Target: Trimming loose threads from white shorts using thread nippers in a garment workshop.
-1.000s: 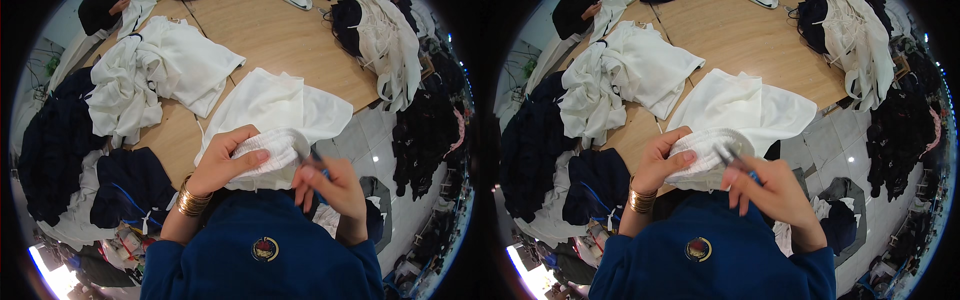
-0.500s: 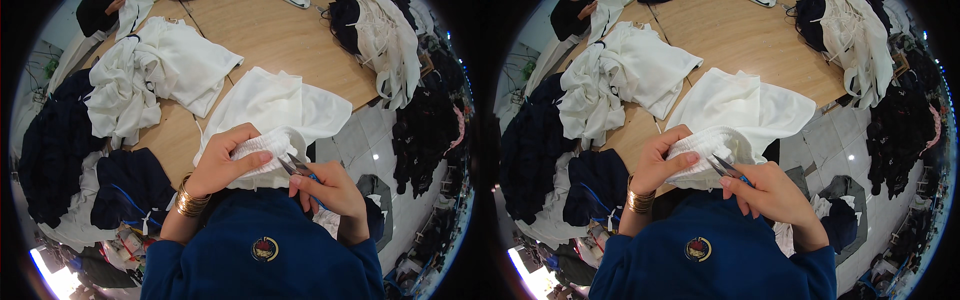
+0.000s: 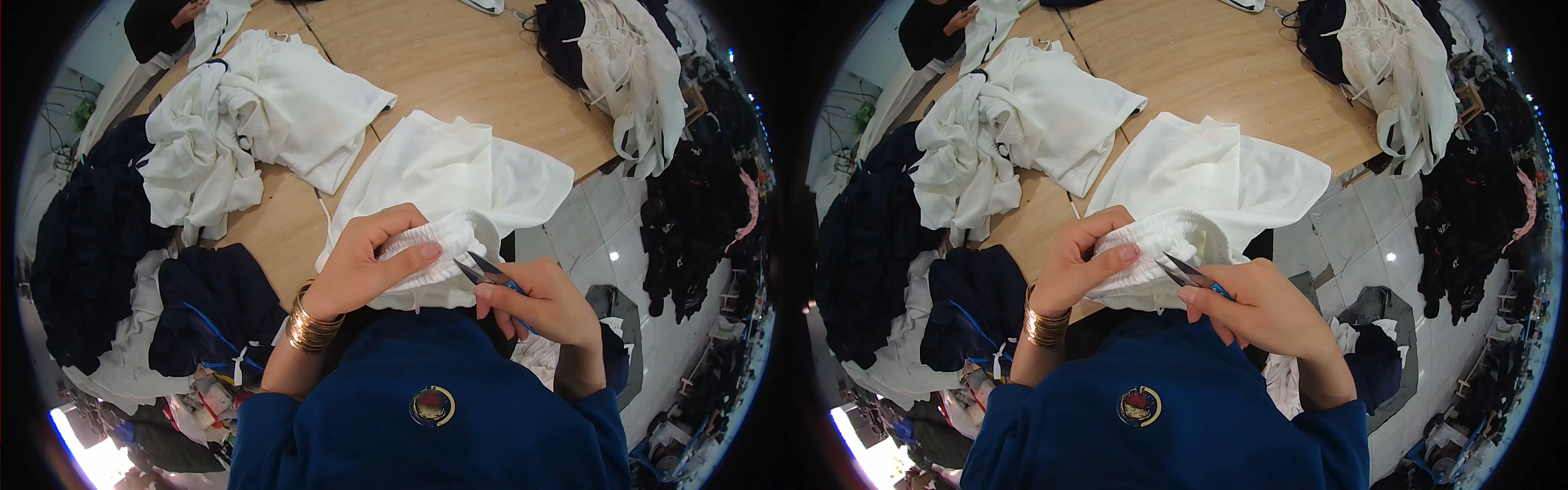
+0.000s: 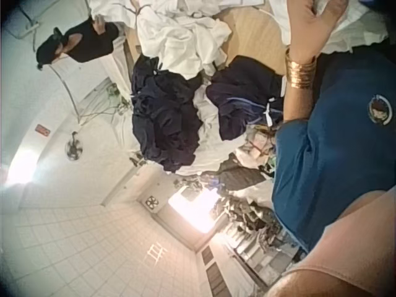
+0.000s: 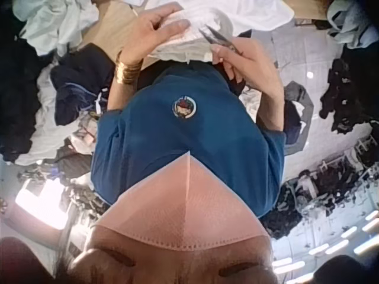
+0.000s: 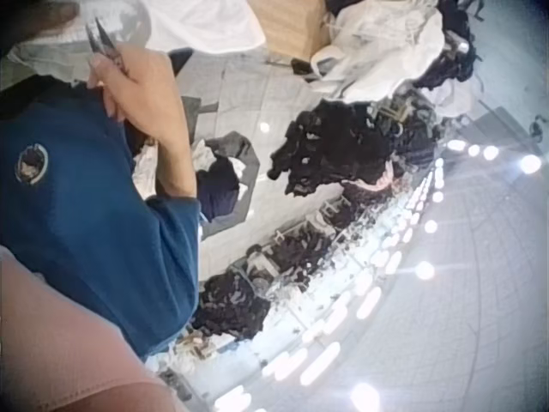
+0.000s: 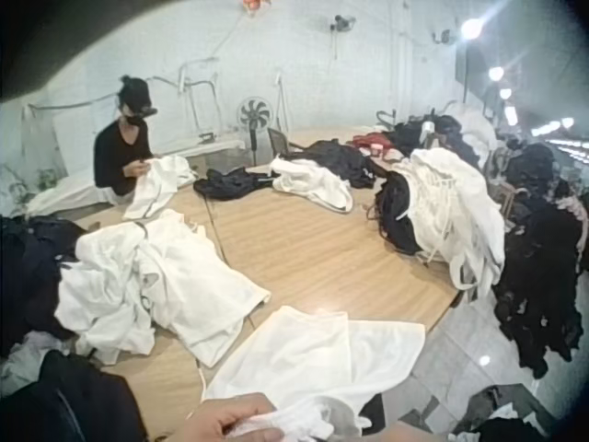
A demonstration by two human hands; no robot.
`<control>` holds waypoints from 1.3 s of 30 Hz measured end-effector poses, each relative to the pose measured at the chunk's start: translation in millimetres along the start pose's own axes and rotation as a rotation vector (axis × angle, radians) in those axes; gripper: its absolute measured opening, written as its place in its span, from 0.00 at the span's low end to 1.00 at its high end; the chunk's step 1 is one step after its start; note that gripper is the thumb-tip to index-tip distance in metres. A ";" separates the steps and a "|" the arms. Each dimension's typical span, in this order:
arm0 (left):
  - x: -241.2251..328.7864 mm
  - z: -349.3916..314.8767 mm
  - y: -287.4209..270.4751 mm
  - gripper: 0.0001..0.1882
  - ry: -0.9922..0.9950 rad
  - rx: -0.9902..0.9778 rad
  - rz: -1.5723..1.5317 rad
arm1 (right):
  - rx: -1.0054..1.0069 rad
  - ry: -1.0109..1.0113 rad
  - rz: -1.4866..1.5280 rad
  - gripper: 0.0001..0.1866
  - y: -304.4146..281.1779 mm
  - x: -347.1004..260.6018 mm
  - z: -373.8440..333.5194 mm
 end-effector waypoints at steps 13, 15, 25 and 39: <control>-2.5 0.6 -0.2 0.10 -0.061 0.009 -0.121 | -0.084 0.000 0.311 0.15 3.6 10.4 7.0; -4.6 1.4 -0.5 0.10 -0.063 0.001 -0.133 | -0.082 -0.011 0.318 0.16 3.8 10.7 7.1; -8.6 1.2 -0.9 0.10 -0.077 0.013 -0.102 | -0.020 0.032 0.155 0.16 -1.0 4.0 3.0; -8.0 1.3 0.0 0.10 -0.074 0.024 -0.079 | 0.005 0.046 0.132 0.15 -1.9 3.9 3.0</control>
Point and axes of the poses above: each hand's wrist, its own z-axis towards the middle knuckle, its own y-axis out of the palm, x = y × z, the point moved 5 cm from there along z, towards the middle knuckle, and after that the axes turned 4 degrees about -y, right-handed, at the moved point
